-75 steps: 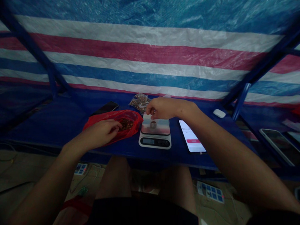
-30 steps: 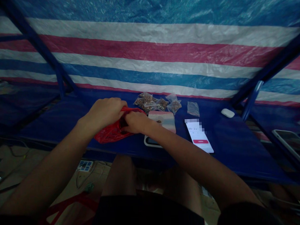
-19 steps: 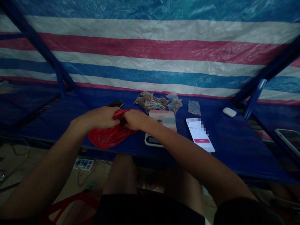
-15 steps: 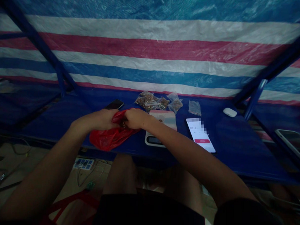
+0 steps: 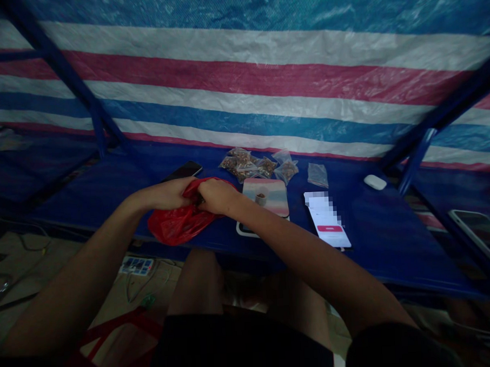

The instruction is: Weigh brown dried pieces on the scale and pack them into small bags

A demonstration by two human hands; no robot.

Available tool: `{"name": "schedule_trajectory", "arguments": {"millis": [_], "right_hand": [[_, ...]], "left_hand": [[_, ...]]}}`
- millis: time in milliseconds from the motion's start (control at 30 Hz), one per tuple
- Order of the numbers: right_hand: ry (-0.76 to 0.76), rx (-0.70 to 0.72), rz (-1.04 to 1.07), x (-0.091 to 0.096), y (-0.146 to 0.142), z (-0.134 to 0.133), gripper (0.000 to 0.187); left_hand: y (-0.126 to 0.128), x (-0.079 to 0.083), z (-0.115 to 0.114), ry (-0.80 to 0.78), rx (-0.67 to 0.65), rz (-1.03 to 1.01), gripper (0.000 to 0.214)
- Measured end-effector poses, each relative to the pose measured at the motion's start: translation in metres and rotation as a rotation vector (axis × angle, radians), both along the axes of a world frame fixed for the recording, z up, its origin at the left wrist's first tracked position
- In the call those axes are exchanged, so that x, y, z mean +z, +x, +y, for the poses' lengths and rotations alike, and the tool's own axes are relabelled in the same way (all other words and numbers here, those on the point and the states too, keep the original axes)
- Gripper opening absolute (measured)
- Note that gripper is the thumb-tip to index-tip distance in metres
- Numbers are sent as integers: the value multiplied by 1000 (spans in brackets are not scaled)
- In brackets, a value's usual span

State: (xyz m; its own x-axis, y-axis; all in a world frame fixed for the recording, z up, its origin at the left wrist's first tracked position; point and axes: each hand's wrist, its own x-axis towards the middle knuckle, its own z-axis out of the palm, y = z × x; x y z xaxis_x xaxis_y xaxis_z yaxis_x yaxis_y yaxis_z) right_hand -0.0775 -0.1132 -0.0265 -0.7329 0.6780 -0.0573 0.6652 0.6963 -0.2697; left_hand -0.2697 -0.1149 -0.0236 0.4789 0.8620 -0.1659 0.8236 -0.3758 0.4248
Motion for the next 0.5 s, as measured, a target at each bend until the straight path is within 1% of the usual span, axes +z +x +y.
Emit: {"name": "schedule_trajectory", "arguments": {"millis": [67, 133, 300, 500], "right_hand": [[-15, 7, -35, 3, 1, 2, 29], [-24, 12, -79, 7, 2, 4, 27], [8, 42, -119, 15, 8, 11, 27], [29, 48, -84, 21, 17, 21, 30]], "left_hand": [[-1, -1, 0, -77, -22, -39, 29], [-1, -2, 0, -116, -17, -70, 32], [1, -5, 0, -118, -36, -70, 39], [7, -5, -3, -67, 58, 28, 40]]}}
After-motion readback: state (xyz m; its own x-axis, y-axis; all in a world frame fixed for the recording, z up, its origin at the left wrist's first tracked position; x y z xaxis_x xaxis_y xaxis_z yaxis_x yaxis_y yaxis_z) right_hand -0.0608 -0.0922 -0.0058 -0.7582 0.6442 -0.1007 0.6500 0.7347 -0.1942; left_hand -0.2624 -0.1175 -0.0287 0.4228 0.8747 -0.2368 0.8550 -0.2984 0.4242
